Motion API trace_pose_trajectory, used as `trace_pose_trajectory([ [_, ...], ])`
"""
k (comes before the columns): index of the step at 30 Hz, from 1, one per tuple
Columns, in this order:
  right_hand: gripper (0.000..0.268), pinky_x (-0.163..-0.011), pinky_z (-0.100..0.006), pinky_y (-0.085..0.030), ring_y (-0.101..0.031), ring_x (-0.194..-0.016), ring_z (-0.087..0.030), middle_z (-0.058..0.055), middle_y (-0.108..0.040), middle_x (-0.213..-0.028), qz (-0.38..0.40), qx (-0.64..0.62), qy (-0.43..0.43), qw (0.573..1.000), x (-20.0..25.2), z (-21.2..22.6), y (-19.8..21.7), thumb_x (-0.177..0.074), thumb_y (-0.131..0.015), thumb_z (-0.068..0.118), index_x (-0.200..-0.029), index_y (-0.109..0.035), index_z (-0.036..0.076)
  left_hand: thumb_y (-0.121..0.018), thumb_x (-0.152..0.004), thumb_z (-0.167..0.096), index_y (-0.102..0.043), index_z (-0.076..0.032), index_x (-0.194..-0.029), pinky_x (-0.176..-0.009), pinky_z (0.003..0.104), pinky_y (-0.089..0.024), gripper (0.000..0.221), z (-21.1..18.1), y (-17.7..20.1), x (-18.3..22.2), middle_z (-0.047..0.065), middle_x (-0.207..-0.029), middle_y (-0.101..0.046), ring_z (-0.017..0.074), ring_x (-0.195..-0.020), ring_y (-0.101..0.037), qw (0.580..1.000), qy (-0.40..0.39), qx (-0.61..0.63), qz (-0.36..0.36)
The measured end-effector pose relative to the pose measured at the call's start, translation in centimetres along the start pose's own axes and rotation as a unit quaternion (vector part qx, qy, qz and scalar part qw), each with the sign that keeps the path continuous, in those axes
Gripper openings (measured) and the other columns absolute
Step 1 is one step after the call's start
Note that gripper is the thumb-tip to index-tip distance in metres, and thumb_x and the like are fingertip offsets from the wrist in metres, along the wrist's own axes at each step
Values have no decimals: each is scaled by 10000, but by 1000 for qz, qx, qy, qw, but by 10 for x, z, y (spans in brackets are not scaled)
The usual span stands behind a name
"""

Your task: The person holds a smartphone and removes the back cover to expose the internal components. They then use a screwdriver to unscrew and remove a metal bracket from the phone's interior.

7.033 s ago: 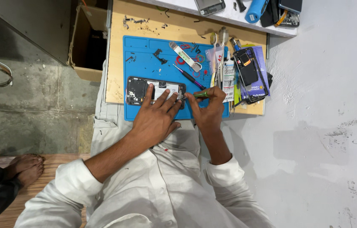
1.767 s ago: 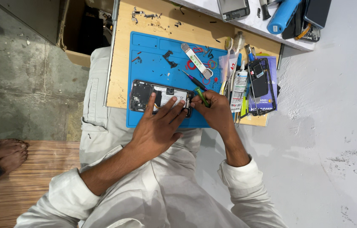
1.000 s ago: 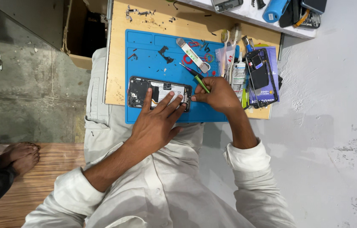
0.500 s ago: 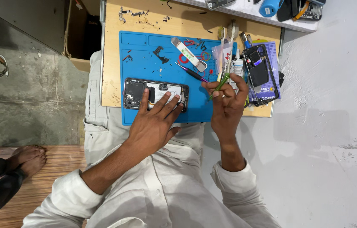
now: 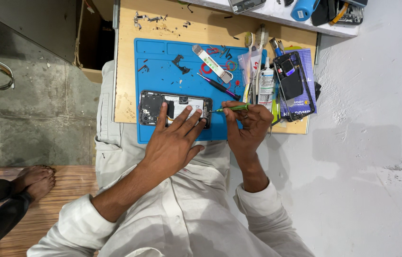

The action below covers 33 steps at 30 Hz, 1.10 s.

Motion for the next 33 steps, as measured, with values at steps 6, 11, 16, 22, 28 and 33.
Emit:
trace_pose_trajectory([
  [6,474,-877,-303,-639,-741,-1081,-258,-224,-687,-1156,7,11,-3,1000,-2,-3,0,-1026,-641,-116,-1291,-305,87,-681,-870,-451,-589,-78,-1386,-1174,713,-138,643,0,1,-1,97,-1522,-491,269,-1458,-377,1000,0,-1,0],
  [11,473,-877,-301,-644,-743,-1083,-255,-217,-690,-1151,13,18,-6,1000,-3,-3,0,-1028,-645,-111,-1289,-305,88,-681,-873,-451,-589,-78,-1389,-1174,712,-141,644,1,1,0,93,-1524,-492,269,-1460,-377,1000,-1,2,-1],
  [16,408,-923,-323,-642,-727,-1164,-282,-256,-690,-1202,71,5,1,997,-3,-2,0,-1035,-578,-113,-1298,-321,64,-680,-871,-452,-588,-78,-1389,-1174,714,-138,645,1,-1,0,99,-1525,-490,266,-1457,-377,1000,-1,0,-1],
  [22,529,-675,-264,-589,-719,-753,-176,-166,-691,-856,38,203,-48,977,-6,-15,11,-901,-848,19,-1137,-379,82,-684,-870,-445,-587,-70,-1392,-1178,710,-144,650,0,-1,1,101,-1524,-492,270,-1462,-375,1000,-1,0,2],
  [28,422,-805,-287,-654,-772,-944,-219,-187,-713,-968,92,185,-32,978,-18,8,6,-951,-796,-48,-1119,-429,75,-691,-863,-440,-588,-65,-1387,-1168,714,-146,653,0,-1,0,108,-1511,-499,275,-1453,-381,1000,-4,-9,0],
  [33,424,-916,-304,-583,-728,-1018,-215,-188,-729,-1094,113,87,-31,989,-15,5,1,-993,-702,-27,-1200,-340,53,-703,-857,-432,-593,-67,-1382,-1177,707,-150,649,0,0,1,105,-1509,-503,276,-1450,-393,1000,-2,1,-3],
])
Point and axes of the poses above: each hand's wrist, its own x-axis away from the middle knuckle, its own y-axis out of the back of the hand, z = x × y, the point moved 3 cm from there along -x, towards the middle knuckle
